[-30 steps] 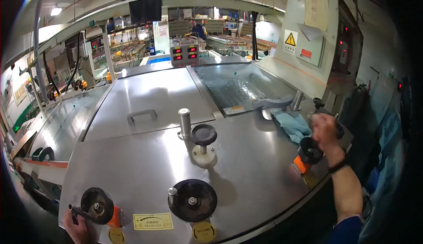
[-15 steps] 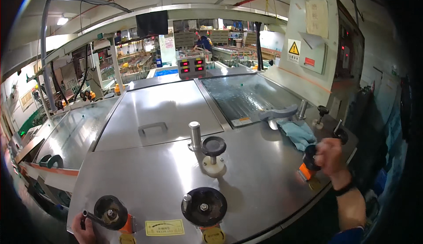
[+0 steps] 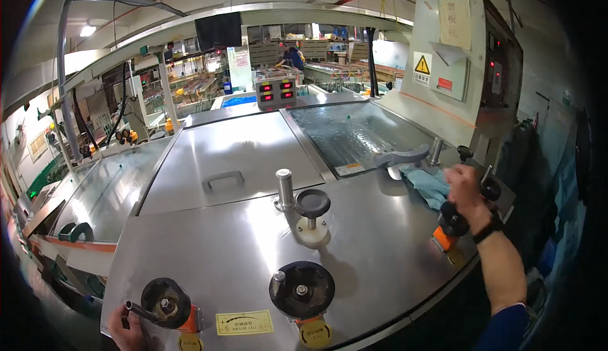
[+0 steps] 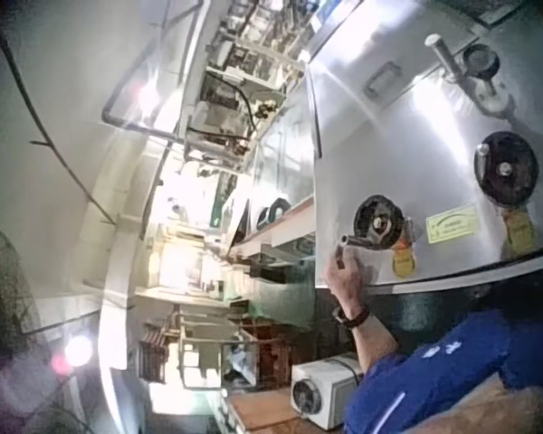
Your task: The recorder is feeding copper plates into an industrial cleaning or etching machine and adjusting the controls.
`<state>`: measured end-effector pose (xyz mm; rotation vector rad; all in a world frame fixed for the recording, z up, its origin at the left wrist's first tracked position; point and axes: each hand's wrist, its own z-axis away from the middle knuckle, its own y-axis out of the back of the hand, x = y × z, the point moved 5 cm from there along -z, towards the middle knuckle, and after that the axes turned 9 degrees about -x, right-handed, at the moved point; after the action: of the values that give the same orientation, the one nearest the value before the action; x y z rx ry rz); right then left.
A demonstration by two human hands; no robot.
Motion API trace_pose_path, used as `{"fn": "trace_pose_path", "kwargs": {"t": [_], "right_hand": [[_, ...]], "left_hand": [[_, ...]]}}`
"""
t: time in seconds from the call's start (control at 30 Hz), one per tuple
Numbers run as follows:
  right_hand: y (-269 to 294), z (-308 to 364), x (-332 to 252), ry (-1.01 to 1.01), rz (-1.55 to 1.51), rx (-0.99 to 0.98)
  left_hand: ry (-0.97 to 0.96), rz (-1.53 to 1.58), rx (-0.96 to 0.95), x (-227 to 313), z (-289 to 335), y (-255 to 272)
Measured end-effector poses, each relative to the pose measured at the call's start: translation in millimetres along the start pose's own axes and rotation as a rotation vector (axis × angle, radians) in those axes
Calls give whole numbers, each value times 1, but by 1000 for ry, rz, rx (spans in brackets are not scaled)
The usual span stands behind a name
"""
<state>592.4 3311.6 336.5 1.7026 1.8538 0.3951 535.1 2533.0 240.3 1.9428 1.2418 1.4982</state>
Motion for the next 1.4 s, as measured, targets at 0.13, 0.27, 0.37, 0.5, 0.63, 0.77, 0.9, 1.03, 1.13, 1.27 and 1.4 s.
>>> {"fn": "trace_pose_path", "kwargs": {"t": [0.13,0.27,0.37,0.5,0.63,0.77,0.9,1.03,1.13,1.27,1.4], "right_hand": [[-8,29,-7,-76,-418,-346],[20,24,27,-687,-888,28],[-24,-7,-13,-544,-580,-171],[10,32,-4,-491,-862,-247],[0,3,11,-579,-659,-108],[-27,9,-48,-99,-456,-403],[26,47,27,-576,-1131,-183],[-22,-7,-3,-498,-617,-204],[-31,5,-26,-441,-712,-318],[33,34,-4,-614,-919,-127],[-7,3,0,-707,-771,-76]], "left_hand": [[68,125,24,-20,12,-2],[-26,12,22,-11,1,-7],[78,-36,2,-14,7,-4],[97,23,3,0,12,3],[100,-43,-35,-8,-2,-4],[107,-89,20,12,15,9],[148,9,-10,4,8,0],[50,-89,22,9,6,3],[121,-101,18,2,12,4],[115,-63,18,-12,6,-1],[68,-101,26,-3,2,0]]}}
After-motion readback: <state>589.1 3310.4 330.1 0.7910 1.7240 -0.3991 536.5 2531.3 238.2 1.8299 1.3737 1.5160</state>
